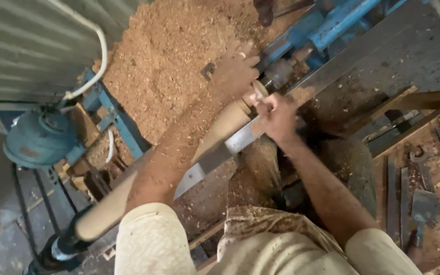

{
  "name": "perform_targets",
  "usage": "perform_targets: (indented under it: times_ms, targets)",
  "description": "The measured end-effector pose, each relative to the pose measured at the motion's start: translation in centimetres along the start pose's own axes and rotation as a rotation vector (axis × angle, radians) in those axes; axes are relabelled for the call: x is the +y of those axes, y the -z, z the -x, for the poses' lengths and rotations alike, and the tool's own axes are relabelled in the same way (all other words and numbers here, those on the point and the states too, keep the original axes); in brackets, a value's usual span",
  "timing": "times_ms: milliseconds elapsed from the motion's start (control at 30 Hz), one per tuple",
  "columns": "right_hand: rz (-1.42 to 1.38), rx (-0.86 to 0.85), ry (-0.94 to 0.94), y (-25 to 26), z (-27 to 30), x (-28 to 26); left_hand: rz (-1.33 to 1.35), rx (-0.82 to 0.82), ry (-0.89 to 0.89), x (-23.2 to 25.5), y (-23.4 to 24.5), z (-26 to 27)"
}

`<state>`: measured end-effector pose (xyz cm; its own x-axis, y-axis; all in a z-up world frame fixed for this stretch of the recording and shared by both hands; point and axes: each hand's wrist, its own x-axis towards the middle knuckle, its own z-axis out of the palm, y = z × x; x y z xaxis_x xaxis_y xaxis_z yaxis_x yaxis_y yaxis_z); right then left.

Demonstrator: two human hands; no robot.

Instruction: The person uses a chisel to shape a cylindrical wooden piece mounted on a rotating lathe. They hold the tool against the spinning wood to smooth and refine its surface, generating wood shavings.

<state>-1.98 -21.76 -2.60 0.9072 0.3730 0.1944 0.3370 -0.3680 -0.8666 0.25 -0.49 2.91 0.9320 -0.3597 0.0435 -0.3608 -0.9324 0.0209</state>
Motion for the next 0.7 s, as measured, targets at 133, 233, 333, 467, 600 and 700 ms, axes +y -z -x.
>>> perform_targets:
  times_ms: [133, 233, 333, 467, 600, 700]
  targets:
    - [0.139, 0.079, 0.104, -1.6, 0.9, 0.4, 0.024, 0.033, -0.076, -0.1, -1.2, -0.2]
    - [0.093, 0.101, 0.058, -1.5, 0.7, 0.4, 0.13, 0.052, -0.025, -0.4, -1.2, -0.6]
    - [0.072, 0.044, -0.127, -1.1, 0.5, 0.4, 0.198, -0.118, 0.129, -0.8, -1.3, -1.4]
    - [-0.072, -0.009, -0.23, -0.6, -0.6, 0.9, 0.33, -0.079, 0.141, -2.2, -2.6, -3.7]
    - [-0.317, -0.103, -0.447, 0.4, -1.1, 1.5, 0.381, -0.262, 0.23, -2.7, -4.1, -5.6]
    - [-0.322, -0.129, -0.452, 0.6, -1.9, 1.8, 0.382, -0.441, 0.298, -3.1, -3.7, -6.6]
